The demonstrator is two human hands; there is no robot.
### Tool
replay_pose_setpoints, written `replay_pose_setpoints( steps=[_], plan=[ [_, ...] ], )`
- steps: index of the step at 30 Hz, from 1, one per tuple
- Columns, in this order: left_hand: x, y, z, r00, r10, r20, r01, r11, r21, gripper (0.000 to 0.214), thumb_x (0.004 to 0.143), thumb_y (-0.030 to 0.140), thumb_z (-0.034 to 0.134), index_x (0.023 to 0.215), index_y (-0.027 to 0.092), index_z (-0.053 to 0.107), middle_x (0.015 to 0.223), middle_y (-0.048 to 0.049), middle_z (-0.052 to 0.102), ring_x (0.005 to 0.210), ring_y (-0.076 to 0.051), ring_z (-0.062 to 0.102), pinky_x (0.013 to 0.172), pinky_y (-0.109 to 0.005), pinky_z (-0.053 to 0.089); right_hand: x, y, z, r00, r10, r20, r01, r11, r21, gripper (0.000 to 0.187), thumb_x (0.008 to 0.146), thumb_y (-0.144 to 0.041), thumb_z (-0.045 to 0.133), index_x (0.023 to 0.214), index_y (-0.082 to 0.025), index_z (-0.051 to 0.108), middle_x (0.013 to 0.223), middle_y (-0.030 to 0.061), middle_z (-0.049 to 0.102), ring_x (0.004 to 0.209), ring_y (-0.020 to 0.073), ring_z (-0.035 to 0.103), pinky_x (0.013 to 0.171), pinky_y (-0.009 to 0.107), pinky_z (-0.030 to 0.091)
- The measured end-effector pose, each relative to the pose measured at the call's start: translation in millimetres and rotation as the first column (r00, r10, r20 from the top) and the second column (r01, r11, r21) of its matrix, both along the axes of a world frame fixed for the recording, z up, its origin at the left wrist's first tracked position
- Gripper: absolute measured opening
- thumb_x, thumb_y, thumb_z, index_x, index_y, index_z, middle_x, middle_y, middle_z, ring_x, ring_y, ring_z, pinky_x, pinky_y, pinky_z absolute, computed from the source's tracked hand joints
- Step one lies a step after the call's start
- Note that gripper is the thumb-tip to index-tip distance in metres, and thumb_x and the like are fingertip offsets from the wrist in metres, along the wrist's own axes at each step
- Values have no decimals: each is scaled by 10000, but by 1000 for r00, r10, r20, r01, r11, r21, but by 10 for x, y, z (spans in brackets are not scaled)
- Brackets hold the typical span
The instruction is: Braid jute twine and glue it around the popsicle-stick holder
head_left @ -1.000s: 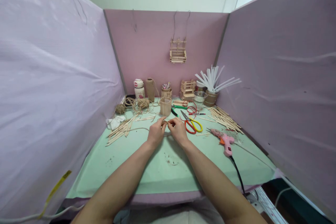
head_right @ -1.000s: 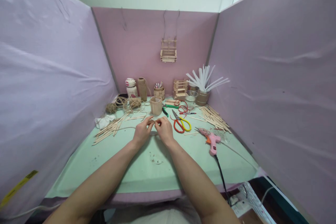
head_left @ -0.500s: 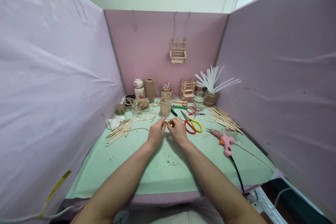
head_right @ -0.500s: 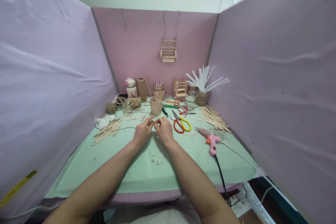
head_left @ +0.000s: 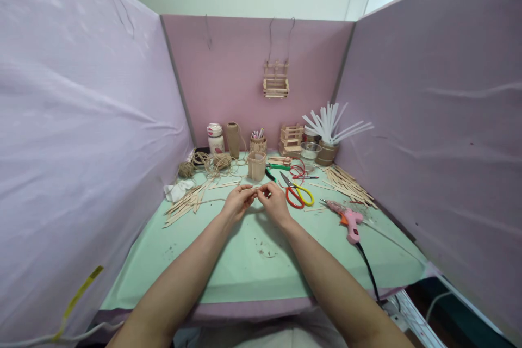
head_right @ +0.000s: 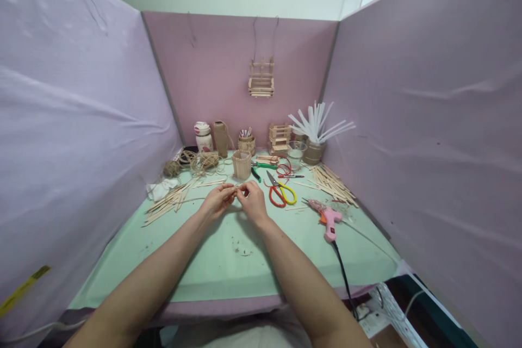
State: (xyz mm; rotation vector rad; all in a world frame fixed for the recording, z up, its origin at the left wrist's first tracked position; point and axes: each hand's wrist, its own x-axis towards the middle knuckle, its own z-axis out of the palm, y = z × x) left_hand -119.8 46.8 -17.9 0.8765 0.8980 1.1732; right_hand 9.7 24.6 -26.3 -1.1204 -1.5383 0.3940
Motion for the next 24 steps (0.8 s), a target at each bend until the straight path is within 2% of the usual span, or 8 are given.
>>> replay_pose_setpoints(
  steps=[4, 7, 11, 14, 22, 24],
  plan=[
    [6, -10, -35, 977, 122, -177, -77, 968, 241, 351, 600, 264, 762, 857, 161, 546, 655, -9, 669, 632, -127, 617, 669, -275, 489, 16, 34, -19, 998, -12, -60, 6, 994, -112, 132, 753, -304, 573, 687, -190, 586, 702, 15, 593, 665, 149, 526, 650, 279, 424],
    [14, -13, -68, 957, 165, -237, -77, 937, 341, 330, 634, 292, 732, 876, 165, 547, 679, -12, 679, 675, -148, 636, 715, -304, 491, 22, 44, -22, 996, 3, -88, -18, 986, -165, 152, 755, -320, 568, 686, -186, 589, 701, 20, 606, 681, 157, 539, 667, 284, 428],
    [9, 1, -93, 954, 133, -269, -35, 939, 341, 329, 650, 322, 717, 881, 168, 541, 669, -14, 678, 676, -162, 642, 699, -314, 493, 24, 33, -2, 993, 12, -116, -32, 983, -178, 186, 774, -335, 532, 670, -186, 575, 704, 22, 602, 690, 161, 545, 679, 289, 426],
    [5, 7, -93, 935, 156, -318, -35, 934, 355, 317, 653, 302, 713, 881, 175, 533, 659, -11, 680, 657, -160, 640, 681, -305, 487, 22, 21, 15, 991, -3, -137, -20, 985, -169, 201, 778, -358, 524, 679, -189, 570, 717, 23, 597, 701, 165, 542, 686, 291, 424],
    [37, -34, -55, 925, 154, -348, -15, 929, 369, 308, 656, 235, 694, 881, 194, 488, 642, 2, 680, 612, -151, 637, 657, -293, 484, 28, 70, -31, 979, -76, -190, 37, 979, -201, 202, 780, -374, 486, 698, -198, 543, 681, 17, 588, 694, 175, 529, 672, 295, 407],
    [57, -60, -39, 928, 148, -343, -10, 928, 373, 289, 659, 228, 684, 863, 195, 482, 639, 3, 677, 604, -147, 633, 647, -285, 478, 56, 100, -43, 973, -125, -196, 84, 975, -206, 210, 779, -385, 481, 698, -199, 536, 680, 19, 583, 697, 179, 524, 672, 299, 402]
  ],
)
